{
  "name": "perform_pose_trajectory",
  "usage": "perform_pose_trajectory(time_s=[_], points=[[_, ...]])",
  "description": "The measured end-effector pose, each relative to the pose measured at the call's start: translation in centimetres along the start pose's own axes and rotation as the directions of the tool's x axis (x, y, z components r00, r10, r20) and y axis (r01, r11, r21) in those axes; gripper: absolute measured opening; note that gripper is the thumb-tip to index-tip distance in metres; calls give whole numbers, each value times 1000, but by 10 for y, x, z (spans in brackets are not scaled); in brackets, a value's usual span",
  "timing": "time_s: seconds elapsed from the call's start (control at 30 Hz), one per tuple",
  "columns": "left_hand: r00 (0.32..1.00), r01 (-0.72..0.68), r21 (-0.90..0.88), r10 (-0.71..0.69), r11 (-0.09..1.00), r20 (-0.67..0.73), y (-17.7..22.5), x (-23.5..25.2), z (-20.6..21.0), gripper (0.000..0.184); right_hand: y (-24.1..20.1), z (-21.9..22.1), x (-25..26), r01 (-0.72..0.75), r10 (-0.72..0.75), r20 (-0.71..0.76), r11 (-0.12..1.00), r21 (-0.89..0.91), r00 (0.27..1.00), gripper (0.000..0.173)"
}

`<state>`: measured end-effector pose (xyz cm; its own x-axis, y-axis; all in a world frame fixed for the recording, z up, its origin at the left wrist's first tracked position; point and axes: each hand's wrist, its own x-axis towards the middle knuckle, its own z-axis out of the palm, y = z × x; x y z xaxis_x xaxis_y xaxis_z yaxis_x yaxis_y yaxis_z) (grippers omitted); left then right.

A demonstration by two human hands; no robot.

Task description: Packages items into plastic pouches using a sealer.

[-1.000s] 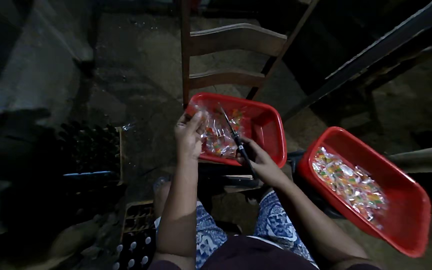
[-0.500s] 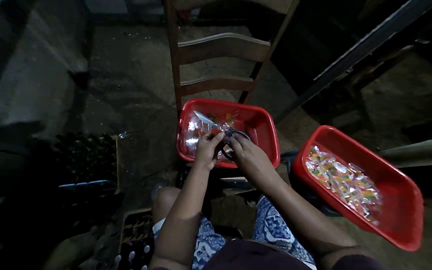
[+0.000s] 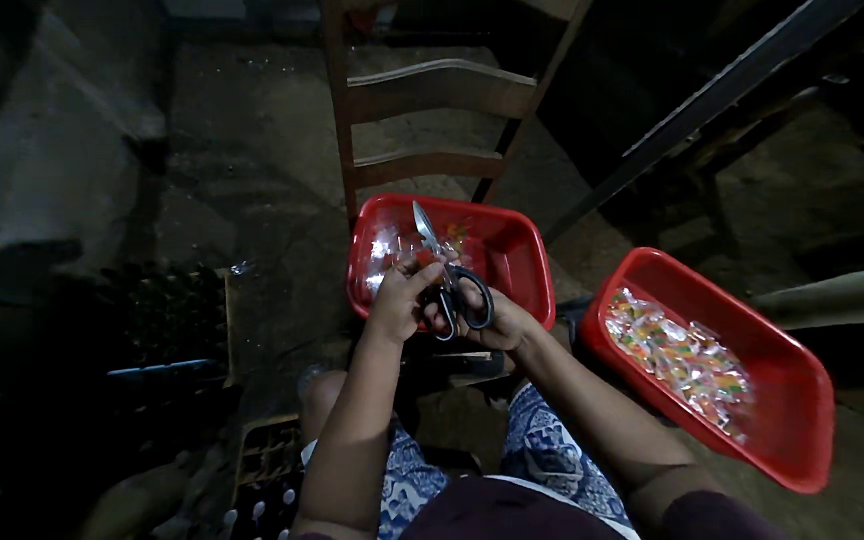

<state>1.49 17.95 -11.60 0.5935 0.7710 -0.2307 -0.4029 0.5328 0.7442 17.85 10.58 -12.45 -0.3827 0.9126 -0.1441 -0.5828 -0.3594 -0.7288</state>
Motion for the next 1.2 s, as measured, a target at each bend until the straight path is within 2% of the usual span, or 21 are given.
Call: perform_pose_trajectory(time_s=[0.1,0.17,0.2,0.27,0.33,0.43,0.5,0.63,0.77,0.97,1.2], points=[[995,-53,-75,46,996,-90,2,3,-3,17,-2,15,8,40,-60,-157,991,-126,986,49],[974,-137,-118,113,983,-195,4,4,-5,20,-11,22,3,-4,-143,-325,912,-411,935,54],[961,-171,-139,134,976,-242,5,6,-7,19,-16,24,-2,-44,-217,-377,817,-575,901,58],[939,-186,-160,127,969,-320,9,6,-7,13,-22,20,-17,-118,-364,-379,571,-812,851,58],[935,-183,-173,118,968,-333,11,2,-6,9,-22,17,-35,-180,-396,-331,373,-910,857,62],[940,-207,-197,139,958,-312,11,-2,-2,9,-17,21,-54,-245,-313,-302,209,-947,901,84],[945,-210,-200,146,957,-294,10,-4,2,9,-16,26,-58,-259,-268,-291,150,-954,918,85],[957,-200,-222,141,954,-254,11,-9,10,8,-20,33,-51,-263,-249,-281,102,-959,927,83],[955,-188,-231,123,955,-270,11,-10,13,10,-22,32,-41,-242,-255,-268,129,-962,929,80],[952,-194,-227,127,954,-278,8,-7,13,19,-25,31,-33,-287,-239,-314,138,-948,919,80],[945,-193,-192,129,962,-301,7,-4,11,20,-27,28,-28,-274,-229,-299,138,-952,926,79]])
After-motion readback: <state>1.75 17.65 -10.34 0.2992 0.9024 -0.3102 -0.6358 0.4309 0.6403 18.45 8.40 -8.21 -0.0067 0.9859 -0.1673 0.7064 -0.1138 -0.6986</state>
